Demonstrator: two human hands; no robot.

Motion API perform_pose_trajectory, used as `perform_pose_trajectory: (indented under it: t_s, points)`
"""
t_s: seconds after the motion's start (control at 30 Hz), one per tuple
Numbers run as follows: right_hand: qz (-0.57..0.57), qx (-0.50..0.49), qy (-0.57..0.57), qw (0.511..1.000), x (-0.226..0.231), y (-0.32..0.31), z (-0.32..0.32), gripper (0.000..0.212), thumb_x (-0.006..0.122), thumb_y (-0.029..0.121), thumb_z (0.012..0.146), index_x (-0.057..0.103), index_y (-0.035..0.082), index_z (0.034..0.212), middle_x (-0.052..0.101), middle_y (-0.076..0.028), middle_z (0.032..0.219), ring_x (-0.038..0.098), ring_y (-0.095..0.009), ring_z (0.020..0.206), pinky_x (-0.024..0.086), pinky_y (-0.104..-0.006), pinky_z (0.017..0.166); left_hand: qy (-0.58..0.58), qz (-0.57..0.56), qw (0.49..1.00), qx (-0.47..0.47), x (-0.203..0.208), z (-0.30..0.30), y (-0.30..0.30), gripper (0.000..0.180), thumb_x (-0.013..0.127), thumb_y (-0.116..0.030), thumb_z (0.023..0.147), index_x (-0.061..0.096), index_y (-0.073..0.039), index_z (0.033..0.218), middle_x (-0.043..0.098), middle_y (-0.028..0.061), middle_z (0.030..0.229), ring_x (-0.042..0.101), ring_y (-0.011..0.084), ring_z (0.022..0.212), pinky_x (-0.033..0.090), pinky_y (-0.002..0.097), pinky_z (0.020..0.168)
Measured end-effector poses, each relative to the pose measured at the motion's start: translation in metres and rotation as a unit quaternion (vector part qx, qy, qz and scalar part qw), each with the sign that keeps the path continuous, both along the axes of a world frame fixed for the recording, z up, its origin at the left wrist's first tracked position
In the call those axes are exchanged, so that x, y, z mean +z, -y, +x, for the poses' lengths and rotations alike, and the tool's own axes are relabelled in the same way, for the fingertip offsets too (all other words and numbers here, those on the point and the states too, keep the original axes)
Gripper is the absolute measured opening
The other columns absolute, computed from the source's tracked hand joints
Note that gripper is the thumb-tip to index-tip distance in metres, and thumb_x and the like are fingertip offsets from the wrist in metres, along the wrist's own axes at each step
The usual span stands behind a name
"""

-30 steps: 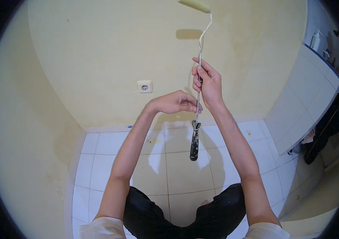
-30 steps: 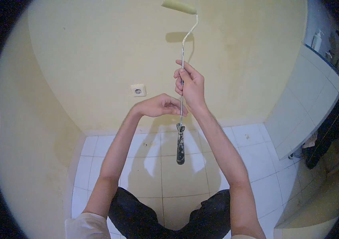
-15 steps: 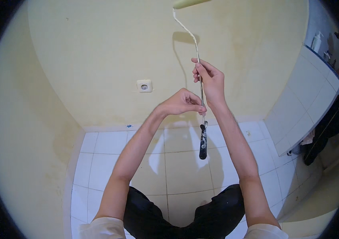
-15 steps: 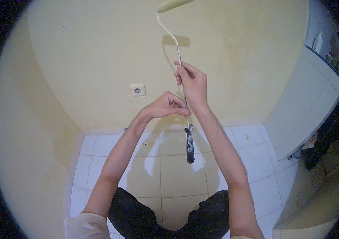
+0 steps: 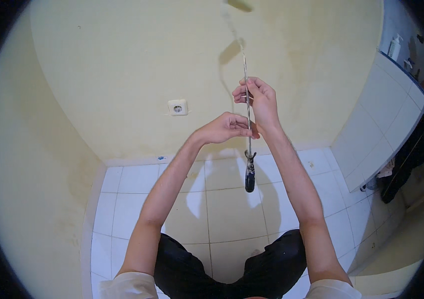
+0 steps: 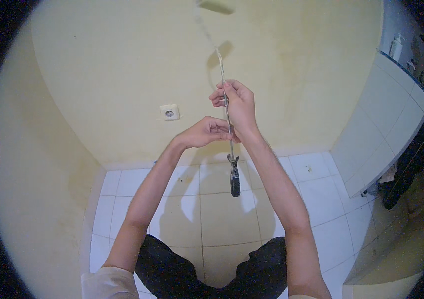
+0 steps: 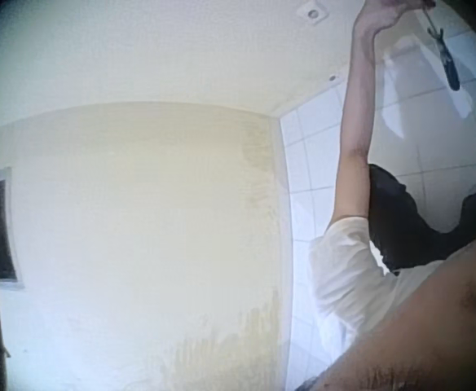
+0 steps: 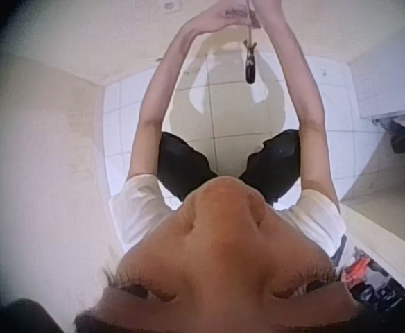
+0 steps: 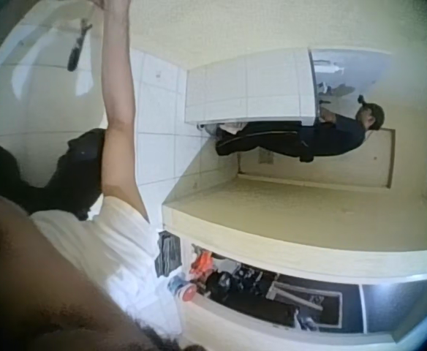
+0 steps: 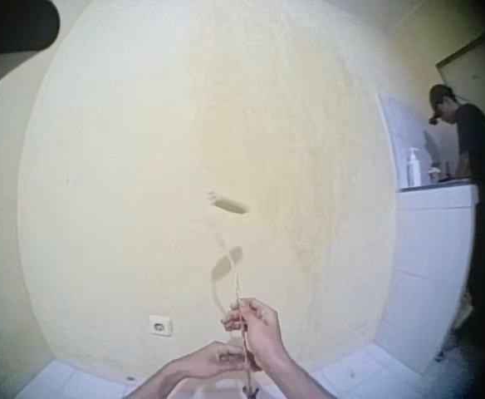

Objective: The person adjusts the frame and handle of a paint roller by hand, then rolls the paint roller along the wall.

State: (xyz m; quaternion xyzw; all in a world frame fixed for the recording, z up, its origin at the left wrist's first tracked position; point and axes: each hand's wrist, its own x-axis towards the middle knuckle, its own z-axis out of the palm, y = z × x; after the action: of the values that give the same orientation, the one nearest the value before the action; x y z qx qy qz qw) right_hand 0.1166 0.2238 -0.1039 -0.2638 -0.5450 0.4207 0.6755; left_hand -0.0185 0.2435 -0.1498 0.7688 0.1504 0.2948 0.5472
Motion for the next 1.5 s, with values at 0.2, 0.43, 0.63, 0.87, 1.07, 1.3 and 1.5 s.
perform_pose_trajectory:
  t_s: [0.2, 0.43, 0.63, 0.87, 1.07, 1.3, 1.5]
  points:
    - [0.017, 0.007, -0.024, 1.000, 0.004, -0.002, 0.000, 0.027, 0.043, 0.020, 0.101, 0.058, -0.001, 0.108, 0.051, -0.001, 0.070, 0.054, -0.011, 0.065, 0.052, -0.0303, 0.070, -0.032, 0.008, 0.998, 0.048, 0.001, -0.004, -0.005, 0.012, 0.066, -0.008, 0.088, 0.066, 0.005, 0.089, 0.071, 0.0125, 0.084, 0.069, 0.0169, 0.081, 0.054, 0.0290, 0.079]
    - [-0.018, -0.010, 0.031, 0.999, 0.000, -0.008, 0.015, 0.031, 0.043, 0.020, 0.101, 0.058, -0.002, 0.115, 0.054, -0.002, 0.074, 0.056, -0.011, 0.067, 0.051, -0.0290, 0.069, 0.002, -0.095, 0.995, 0.003, 0.019, -0.005, 0.013, 0.015, 0.070, -0.009, 0.084, 0.067, 0.004, 0.089, 0.071, 0.0125, 0.081, 0.070, 0.0183, 0.082, 0.055, 0.0290, 0.082]
    - [-0.060, 0.017, 0.090, 0.994, 0.005, -0.002, 0.017, 0.028, 0.043, 0.017, 0.100, 0.056, -0.003, 0.115, 0.052, -0.001, 0.072, 0.054, -0.011, 0.064, 0.050, -0.0286, 0.066, -0.194, -0.024, 0.980, 0.040, 0.032, -0.023, 0.010, 0.025, 0.064, -0.008, 0.088, 0.061, 0.006, 0.109, 0.069, 0.0140, 0.095, 0.068, 0.0205, 0.093, 0.053, 0.0318, 0.089]
    - [-0.120, 0.146, -0.090, 0.978, -0.001, -0.018, 0.031, 0.016, 0.044, 0.016, 0.098, 0.050, 0.002, 0.096, 0.029, 0.006, 0.058, 0.030, -0.007, 0.050, 0.031, -0.0240, 0.048, -0.077, 0.006, 0.997, 0.011, 0.024, -0.004, 0.020, 0.021, 0.062, -0.007, 0.090, 0.062, 0.006, 0.106, 0.069, 0.0130, 0.091, 0.068, 0.0188, 0.087, 0.056, 0.0305, 0.081]
    - [-0.148, 0.230, -0.165, 0.948, 0.004, -0.012, 0.031, 0.018, 0.046, 0.019, 0.096, 0.049, 0.006, 0.084, 0.028, 0.007, 0.054, 0.028, -0.006, 0.046, 0.027, -0.0222, 0.046, -0.089, -0.067, 0.994, -0.003, 0.026, 0.003, 0.023, 0.019, 0.062, -0.008, 0.090, 0.063, 0.006, 0.104, 0.069, 0.0118, 0.089, 0.067, 0.0176, 0.089, 0.055, 0.0297, 0.083]
    - [-0.196, 0.263, -0.232, 0.916, -0.008, -0.025, 0.037, 0.017, 0.046, 0.017, 0.095, 0.049, 0.006, 0.083, 0.030, 0.006, 0.052, 0.028, -0.007, 0.042, 0.029, -0.0219, 0.044, -0.126, -0.061, 0.990, -0.013, 0.015, 0.014, 0.022, 0.030, 0.064, -0.014, 0.090, 0.058, 0.004, 0.114, 0.068, 0.0142, 0.097, 0.067, 0.0189, 0.091, 0.055, 0.0312, 0.085]
    - [-0.200, 0.276, -0.222, 0.914, -0.006, -0.021, 0.046, 0.015, 0.046, 0.015, 0.095, 0.049, 0.005, 0.084, 0.028, 0.006, 0.052, 0.025, -0.005, 0.041, 0.026, -0.0203, 0.041, -0.074, -0.221, 0.958, -0.166, 0.037, 0.001, 0.044, 0.040, 0.065, -0.017, 0.090, 0.053, 0.002, 0.122, 0.066, 0.0155, 0.104, 0.067, 0.0207, 0.092, 0.054, 0.0341, 0.086]
